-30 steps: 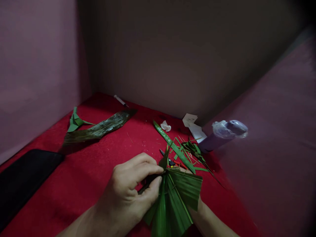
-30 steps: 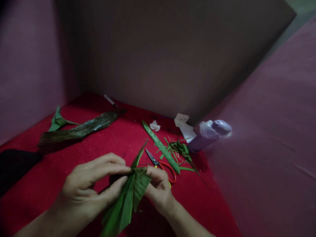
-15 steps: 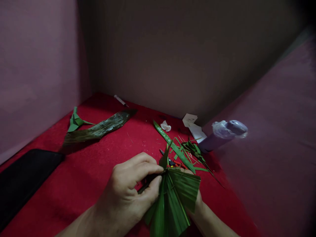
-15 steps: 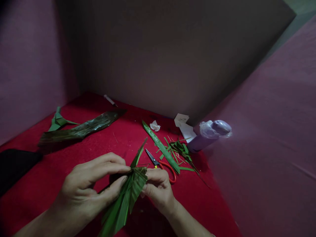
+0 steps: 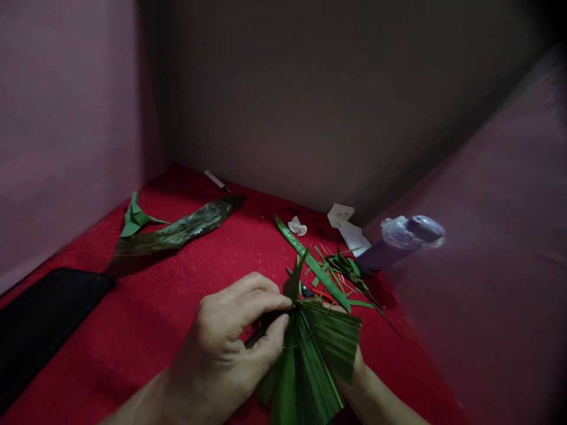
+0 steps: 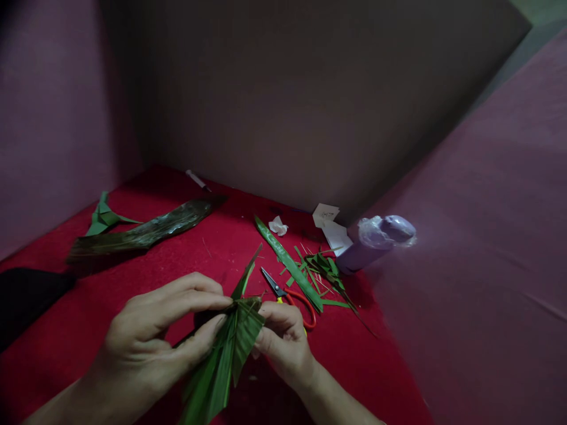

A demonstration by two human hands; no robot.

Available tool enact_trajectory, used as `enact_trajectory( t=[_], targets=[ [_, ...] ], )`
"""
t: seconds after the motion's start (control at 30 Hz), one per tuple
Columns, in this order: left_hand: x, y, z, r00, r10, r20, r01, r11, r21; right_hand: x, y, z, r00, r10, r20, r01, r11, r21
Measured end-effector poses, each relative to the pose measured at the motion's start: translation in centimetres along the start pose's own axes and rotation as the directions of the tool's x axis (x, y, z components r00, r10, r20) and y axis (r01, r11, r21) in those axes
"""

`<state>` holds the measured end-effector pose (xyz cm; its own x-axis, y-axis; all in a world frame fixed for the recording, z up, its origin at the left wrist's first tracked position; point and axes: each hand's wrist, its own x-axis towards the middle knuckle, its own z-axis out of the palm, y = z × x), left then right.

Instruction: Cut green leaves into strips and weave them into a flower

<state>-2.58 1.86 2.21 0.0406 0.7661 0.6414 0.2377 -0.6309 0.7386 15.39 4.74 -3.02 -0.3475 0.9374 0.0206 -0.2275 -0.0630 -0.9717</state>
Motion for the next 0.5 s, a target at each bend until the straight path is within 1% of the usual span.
enact_trajectory(
  t=[0.1, 0.23, 0.37, 0.5],
  targets=[
    [-0.15, -0.05, 0.05, 1.0, -0.011, 0.016, 0.011, 1.0, -0.006, -0.08, -0.18, 0.32, 0.999, 0.036, 0.04, -0.039, 0.997, 0.064],
    [-0.19, -0.03, 0.05, 1.0, 0.009, 0.005, -0.009, 1.0, 0.005, -0.04, -0.63, 0.69, 0.999, 0.05, 0.017, -0.051, 0.994, 0.093],
    [-0.15, -0.09, 0.06, 1.0, -0.005, 0.015, 0.005, 1.0, 0.003, 0.05, -0.94, 0.82, 0.998, 0.063, -0.007, -0.061, 0.991, 0.12],
    [-0.04, -0.01, 0.06, 1.0, -0.002, -0.001, 0.002, 1.0, -0.01, 0.07, -0.65, 0.63, 1.0, 0.027, -0.01, -0.025, 0.99, 0.137]
  ],
)
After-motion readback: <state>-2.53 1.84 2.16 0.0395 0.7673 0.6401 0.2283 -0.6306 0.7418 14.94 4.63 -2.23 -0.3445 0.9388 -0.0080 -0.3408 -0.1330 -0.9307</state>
